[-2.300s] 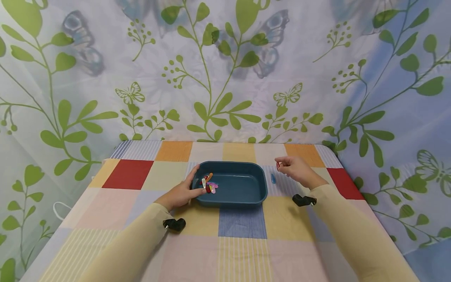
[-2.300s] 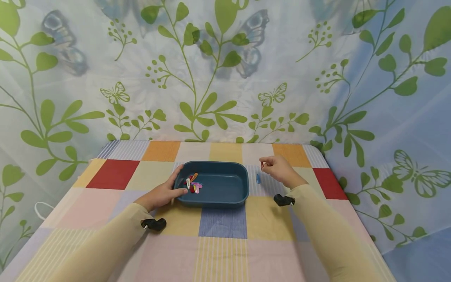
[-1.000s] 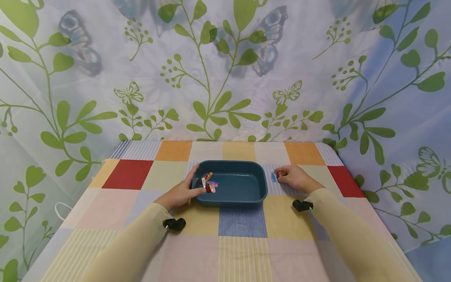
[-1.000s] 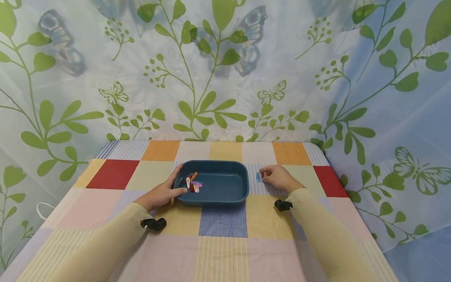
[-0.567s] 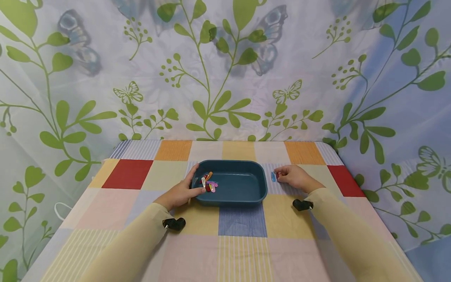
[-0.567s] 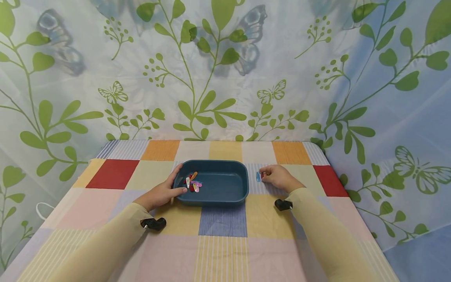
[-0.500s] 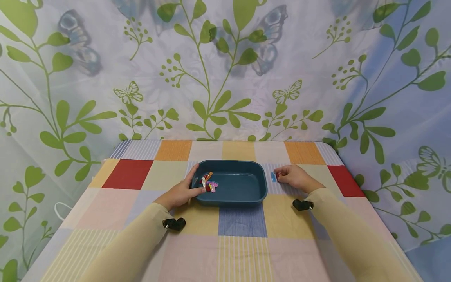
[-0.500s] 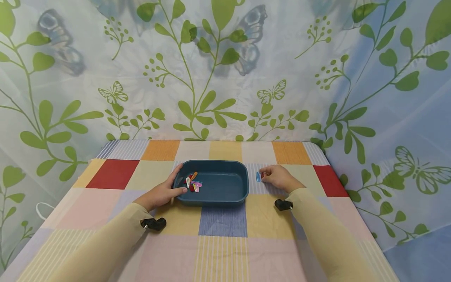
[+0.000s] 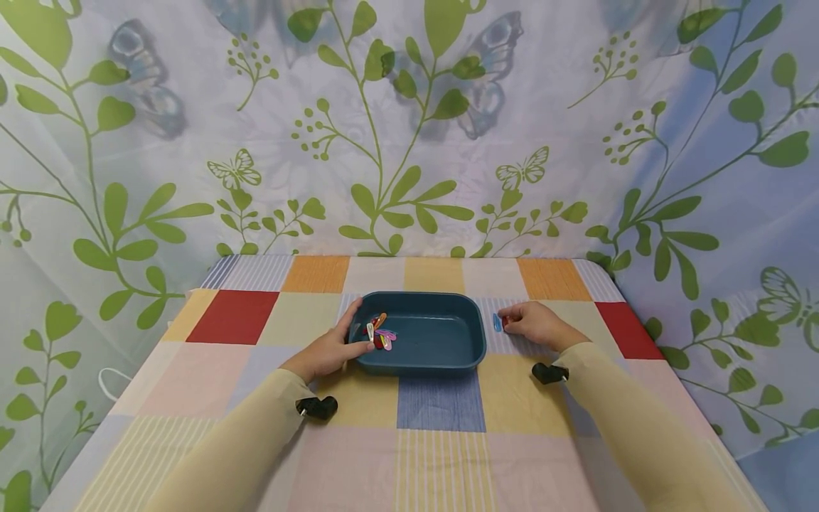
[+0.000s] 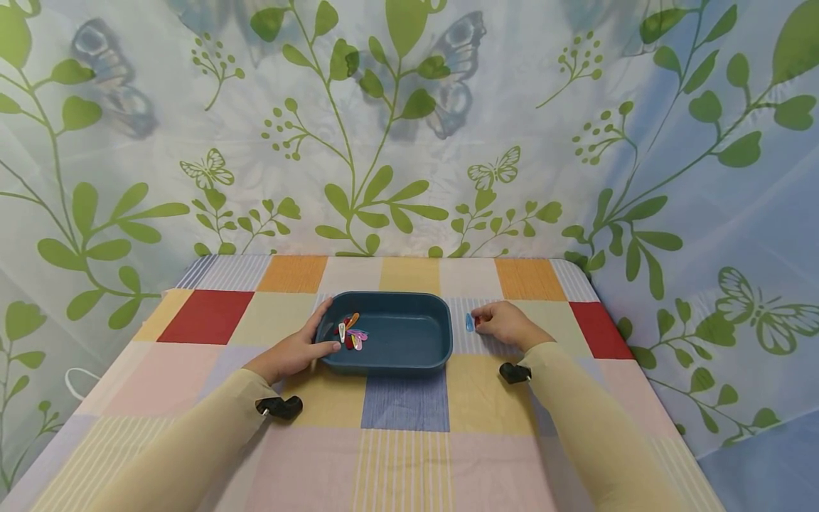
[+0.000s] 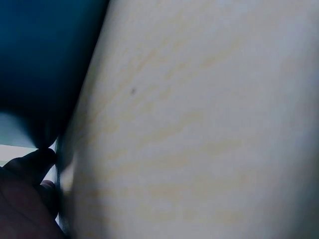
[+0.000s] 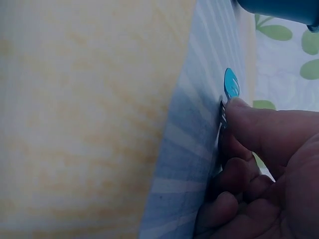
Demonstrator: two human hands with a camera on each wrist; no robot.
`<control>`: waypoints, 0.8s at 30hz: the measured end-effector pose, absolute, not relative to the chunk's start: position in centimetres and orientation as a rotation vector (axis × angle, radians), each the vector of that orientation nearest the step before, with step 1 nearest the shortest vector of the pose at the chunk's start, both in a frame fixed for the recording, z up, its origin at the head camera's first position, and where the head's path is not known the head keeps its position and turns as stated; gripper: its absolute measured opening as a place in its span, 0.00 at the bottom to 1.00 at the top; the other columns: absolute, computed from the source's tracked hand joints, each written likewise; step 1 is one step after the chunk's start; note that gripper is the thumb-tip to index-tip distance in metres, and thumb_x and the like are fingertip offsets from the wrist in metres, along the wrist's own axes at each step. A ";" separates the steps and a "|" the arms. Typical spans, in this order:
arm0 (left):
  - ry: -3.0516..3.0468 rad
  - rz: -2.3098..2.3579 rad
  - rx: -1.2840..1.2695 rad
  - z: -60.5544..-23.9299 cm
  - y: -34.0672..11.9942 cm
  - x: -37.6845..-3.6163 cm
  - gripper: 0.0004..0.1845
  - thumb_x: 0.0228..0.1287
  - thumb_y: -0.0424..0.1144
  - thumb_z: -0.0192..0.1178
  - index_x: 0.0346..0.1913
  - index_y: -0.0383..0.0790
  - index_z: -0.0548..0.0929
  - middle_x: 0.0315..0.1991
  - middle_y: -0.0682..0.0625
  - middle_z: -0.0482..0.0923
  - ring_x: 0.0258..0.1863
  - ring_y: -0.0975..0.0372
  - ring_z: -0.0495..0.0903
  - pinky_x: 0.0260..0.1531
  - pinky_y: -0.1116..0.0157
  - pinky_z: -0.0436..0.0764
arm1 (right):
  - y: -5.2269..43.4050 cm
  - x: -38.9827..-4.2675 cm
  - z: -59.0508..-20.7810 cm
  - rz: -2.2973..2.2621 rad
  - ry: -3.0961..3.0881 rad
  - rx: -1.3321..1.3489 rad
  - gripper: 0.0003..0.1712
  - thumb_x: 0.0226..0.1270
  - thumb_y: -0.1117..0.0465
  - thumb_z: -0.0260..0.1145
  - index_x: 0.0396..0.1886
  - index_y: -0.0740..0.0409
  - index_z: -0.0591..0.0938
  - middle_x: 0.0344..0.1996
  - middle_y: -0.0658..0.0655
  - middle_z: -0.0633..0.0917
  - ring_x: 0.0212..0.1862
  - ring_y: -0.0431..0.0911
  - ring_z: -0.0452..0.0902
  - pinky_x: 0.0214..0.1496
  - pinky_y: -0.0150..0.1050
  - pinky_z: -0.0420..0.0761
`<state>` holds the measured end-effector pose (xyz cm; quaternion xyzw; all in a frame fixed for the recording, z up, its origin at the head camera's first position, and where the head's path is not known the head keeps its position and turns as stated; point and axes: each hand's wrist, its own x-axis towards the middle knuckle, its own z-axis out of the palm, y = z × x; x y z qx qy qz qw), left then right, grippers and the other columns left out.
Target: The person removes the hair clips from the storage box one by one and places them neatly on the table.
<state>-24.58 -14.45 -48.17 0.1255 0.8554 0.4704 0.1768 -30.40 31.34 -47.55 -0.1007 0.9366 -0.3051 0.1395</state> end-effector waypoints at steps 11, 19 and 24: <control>2.415 1.346 0.348 -48.1 -14.4 -24.5 0.54 0.72 0.52 0.65 0.85 0.72 0.36 0.87 0.44 0.42 0.84 0.41 0.50 0.79 0.34 0.53 | 31.9 -30.2 -47.3 -0.883 2.714 -0.280 0.25 0.74 0.63 0.68 0.68 0.65 0.81 0.42 0.56 0.86 0.47 0.49 0.76 0.51 0.40 0.77; 2.440 1.307 0.377 -48.3 -14.5 -24.6 0.54 0.73 0.52 0.64 0.86 0.69 0.35 0.87 0.42 0.38 0.84 0.39 0.46 0.78 0.33 0.53 | 31.8 -30.2 -47.7 -0.940 2.691 -0.240 0.24 0.73 0.65 0.68 0.66 0.69 0.81 0.41 0.55 0.86 0.46 0.48 0.76 0.49 0.37 0.75; 2.442 1.310 0.381 -48.2 -14.6 -24.6 0.54 0.73 0.52 0.64 0.86 0.69 0.35 0.87 0.42 0.39 0.84 0.39 0.47 0.78 0.33 0.53 | 31.7 -30.2 -47.8 -0.960 2.688 -0.229 0.24 0.72 0.64 0.70 0.64 0.69 0.82 0.40 0.55 0.86 0.46 0.47 0.76 0.48 0.36 0.76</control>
